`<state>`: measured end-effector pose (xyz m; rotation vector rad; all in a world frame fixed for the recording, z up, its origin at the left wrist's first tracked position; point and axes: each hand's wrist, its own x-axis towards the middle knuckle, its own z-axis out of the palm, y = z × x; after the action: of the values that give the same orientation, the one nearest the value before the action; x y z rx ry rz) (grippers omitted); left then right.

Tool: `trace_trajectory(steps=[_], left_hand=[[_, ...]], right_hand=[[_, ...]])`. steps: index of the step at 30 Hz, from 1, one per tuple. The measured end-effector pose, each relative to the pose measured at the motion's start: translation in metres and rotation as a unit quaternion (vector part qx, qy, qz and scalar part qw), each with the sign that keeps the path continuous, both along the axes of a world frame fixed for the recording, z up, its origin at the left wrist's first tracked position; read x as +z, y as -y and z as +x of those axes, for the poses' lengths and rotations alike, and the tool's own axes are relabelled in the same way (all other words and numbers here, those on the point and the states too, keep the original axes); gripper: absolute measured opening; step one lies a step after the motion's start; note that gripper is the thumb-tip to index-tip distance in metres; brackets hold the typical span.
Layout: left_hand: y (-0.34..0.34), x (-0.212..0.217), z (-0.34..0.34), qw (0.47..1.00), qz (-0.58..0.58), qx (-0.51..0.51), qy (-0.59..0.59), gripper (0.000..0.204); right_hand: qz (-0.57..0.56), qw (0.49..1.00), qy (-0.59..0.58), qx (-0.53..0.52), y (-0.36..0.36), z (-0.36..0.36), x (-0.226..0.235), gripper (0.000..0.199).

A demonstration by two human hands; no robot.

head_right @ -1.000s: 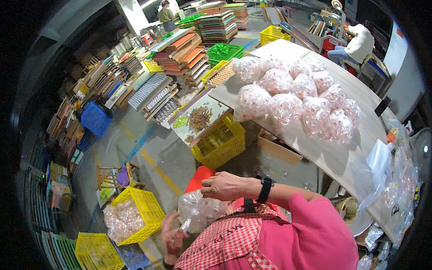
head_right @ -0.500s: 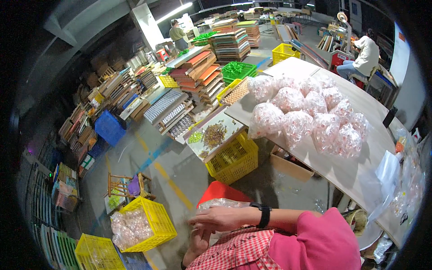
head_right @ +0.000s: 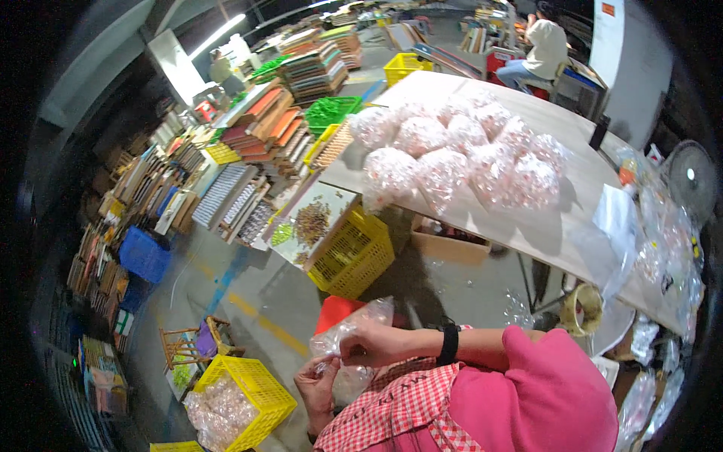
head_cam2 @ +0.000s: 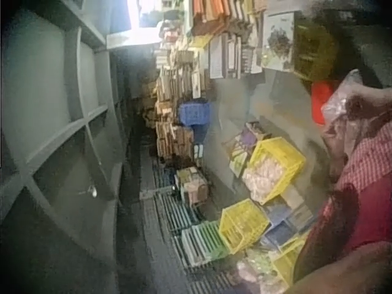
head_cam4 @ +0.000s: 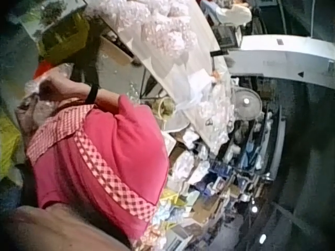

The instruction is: Packing small plastic parts into bags and organizing them into crates.

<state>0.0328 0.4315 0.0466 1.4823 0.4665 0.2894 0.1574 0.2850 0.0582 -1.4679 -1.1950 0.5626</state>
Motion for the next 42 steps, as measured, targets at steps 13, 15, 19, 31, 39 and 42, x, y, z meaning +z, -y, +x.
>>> trace_trajectory(steps=[13,15,19,31,39,42], left_hand=[[0.033,0.06,0.091,0.796,0.442,-0.318,0.266,0.022],[0.049,0.062,0.113,0.771,0.472,-0.31,0.293,0.022],[0.093,0.06,0.166,0.741,0.503,-0.29,0.337,0.022],[0.261,0.086,0.331,0.523,0.574,-0.398,0.488,0.016],[0.356,0.061,0.386,0.396,0.512,-0.576,0.499,0.015],[0.371,0.056,0.402,0.371,0.457,-0.653,0.477,0.017]], right_hand=[[0.023,0.993,0.055,-0.1,0.076,0.034,0.033,0.043],[0.028,0.994,0.024,-0.106,0.092,0.046,0.032,0.041],[0.062,0.991,-0.034,-0.117,0.134,0.089,0.023,0.048],[-0.011,0.908,0.197,-0.369,0.326,0.182,0.047,0.01],[-0.197,0.845,0.182,-0.463,0.431,0.184,0.042,0.011],[-0.261,0.806,0.151,-0.51,0.458,0.173,0.041,0.011]])
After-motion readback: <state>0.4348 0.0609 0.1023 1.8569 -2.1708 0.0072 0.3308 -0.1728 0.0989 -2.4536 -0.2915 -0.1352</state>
